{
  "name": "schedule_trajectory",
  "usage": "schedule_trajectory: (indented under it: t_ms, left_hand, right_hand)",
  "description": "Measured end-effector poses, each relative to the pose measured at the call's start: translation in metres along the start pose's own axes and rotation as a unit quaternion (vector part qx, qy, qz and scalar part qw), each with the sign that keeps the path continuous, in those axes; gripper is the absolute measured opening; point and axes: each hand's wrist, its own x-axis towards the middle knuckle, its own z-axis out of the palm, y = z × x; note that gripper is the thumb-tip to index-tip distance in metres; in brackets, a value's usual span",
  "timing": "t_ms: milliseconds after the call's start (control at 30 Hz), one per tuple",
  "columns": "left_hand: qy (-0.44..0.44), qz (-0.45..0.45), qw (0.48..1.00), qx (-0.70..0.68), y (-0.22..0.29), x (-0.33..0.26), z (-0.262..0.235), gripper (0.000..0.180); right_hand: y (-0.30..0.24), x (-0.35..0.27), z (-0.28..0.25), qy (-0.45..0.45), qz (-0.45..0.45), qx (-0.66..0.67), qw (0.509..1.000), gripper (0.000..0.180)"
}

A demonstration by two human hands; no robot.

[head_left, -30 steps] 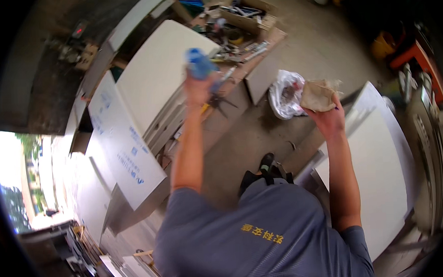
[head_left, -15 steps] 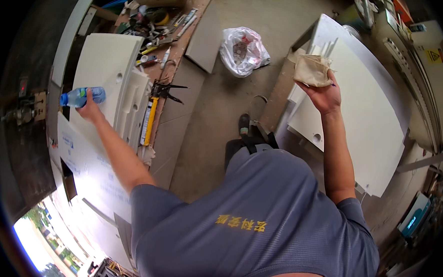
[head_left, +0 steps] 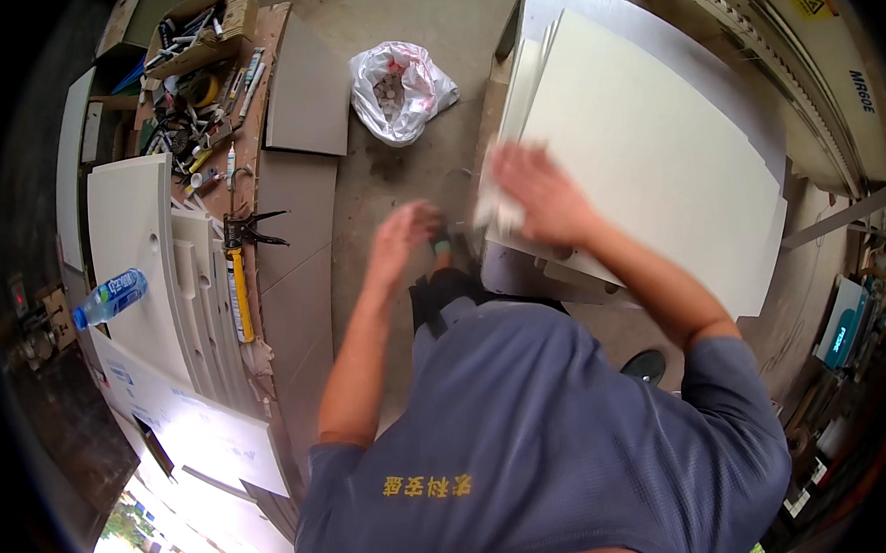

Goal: The person moves white boards between stacks and then wipes them down using a cloth and a liquid from a bottle.

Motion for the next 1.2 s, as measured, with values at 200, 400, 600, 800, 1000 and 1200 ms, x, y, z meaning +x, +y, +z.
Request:
schedule_trajectory:
  t_ms: [200, 400, 600, 800, 1000, 1200]
  left_hand:
    - [-0.119, -0.149, 0.952, -0.240, -0.014, 0.025, 0.057, 0.077]
    - [-0.111, -0.169, 0.957, -0.210, -0.008, 0.025, 0.060, 0.075]
    - [-0.067, -0.171, 0.958, -0.222, -0.041, 0.033, 0.057, 0.062]
    - [-0.090, -0.132, 0.982, -0.099, -0.013, 0.035, 0.078, 0.044]
    - [-0.043, -0.082, 0.995, 0.046, 0.001, 0.029, 0.098, 0.035]
    - [-0.038, -0.053, 0.979, 0.193, 0.009, 0.032, 0.100, 0.034]
  right_hand:
    - [0.025, 0.018, -0.004, 0.039, 0.081, -0.030, 0.996, 0.087]
    - [0.074, 0.042, -0.022, 0.100, 0.052, -0.005, 0.994, 0.087]
    - [0.008, -0.002, -0.012, -0.020, -0.006, 0.089, 0.996, 0.087]
    - [0.135, 0.074, -0.048, 0.154, 0.147, -0.025, 0.977, 0.083]
    - [0.124, 0.089, -0.039, 0.194, 0.230, -0.021, 0.953, 0.087]
    - [0.188, 0.125, -0.054, 0.289, 0.281, 0.002, 0.915, 0.096]
